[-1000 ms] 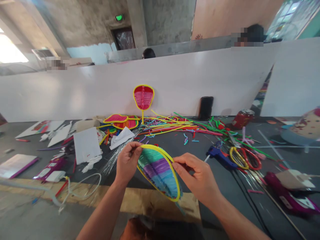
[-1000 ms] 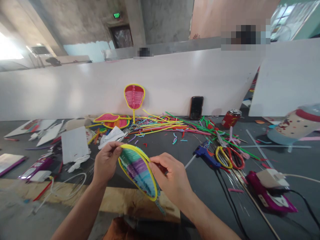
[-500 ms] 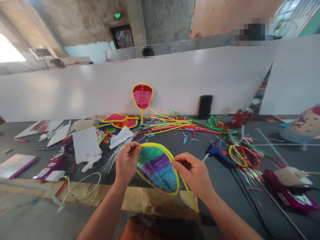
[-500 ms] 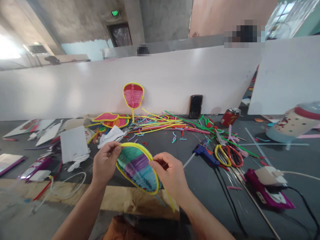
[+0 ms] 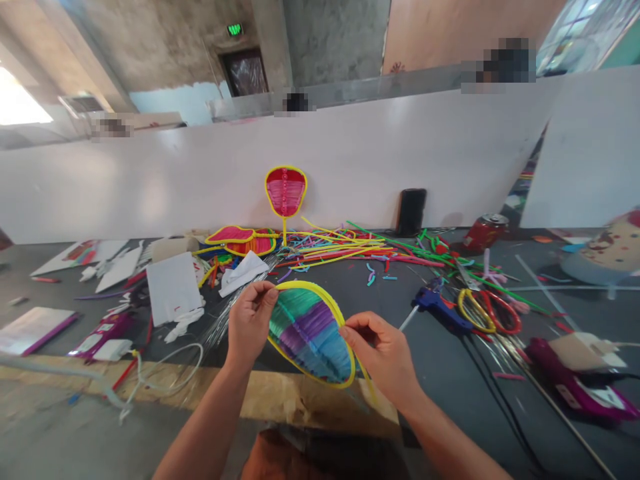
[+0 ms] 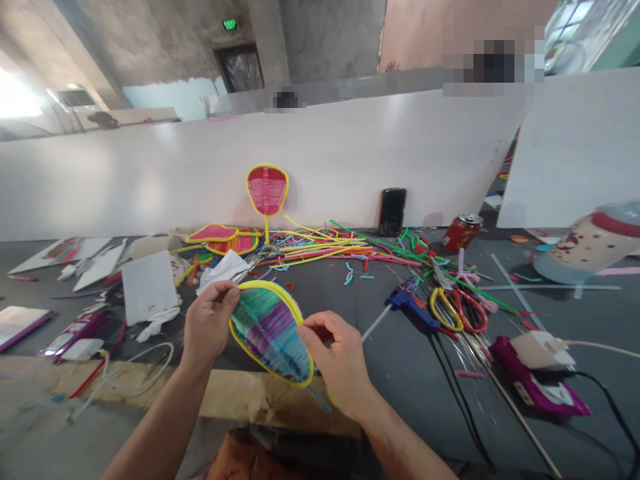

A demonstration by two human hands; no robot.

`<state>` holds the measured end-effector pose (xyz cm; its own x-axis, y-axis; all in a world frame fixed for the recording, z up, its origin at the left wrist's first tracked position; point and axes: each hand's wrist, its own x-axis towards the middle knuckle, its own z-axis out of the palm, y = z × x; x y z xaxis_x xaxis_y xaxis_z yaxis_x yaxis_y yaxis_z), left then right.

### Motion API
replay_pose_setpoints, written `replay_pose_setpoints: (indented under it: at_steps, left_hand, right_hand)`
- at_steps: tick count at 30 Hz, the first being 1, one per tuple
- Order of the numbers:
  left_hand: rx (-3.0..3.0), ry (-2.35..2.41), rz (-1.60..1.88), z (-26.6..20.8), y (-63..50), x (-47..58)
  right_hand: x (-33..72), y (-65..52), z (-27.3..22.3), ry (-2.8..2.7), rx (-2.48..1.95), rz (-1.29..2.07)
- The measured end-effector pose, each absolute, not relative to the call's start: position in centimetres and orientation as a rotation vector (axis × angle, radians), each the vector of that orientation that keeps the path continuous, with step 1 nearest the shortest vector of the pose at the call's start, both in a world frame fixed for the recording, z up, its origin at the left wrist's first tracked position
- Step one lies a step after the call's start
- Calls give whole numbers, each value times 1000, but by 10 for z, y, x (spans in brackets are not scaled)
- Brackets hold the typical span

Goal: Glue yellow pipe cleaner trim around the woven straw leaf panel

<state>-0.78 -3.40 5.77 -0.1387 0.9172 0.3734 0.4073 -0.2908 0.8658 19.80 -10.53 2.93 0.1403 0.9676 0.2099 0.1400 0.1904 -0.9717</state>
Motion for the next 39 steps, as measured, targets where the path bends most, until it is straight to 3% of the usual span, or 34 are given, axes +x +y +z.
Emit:
replay_pose_setpoints:
  at_steps: [27,39]
  left_hand:
    - [1328,1377,1537,33,0,-19]
    - [913,878,1600,22,10,-32]
  right_hand:
    - [200,-96,-9,-1357,-1242,719]
    - [138,-145,2,-1928,-791,-46]
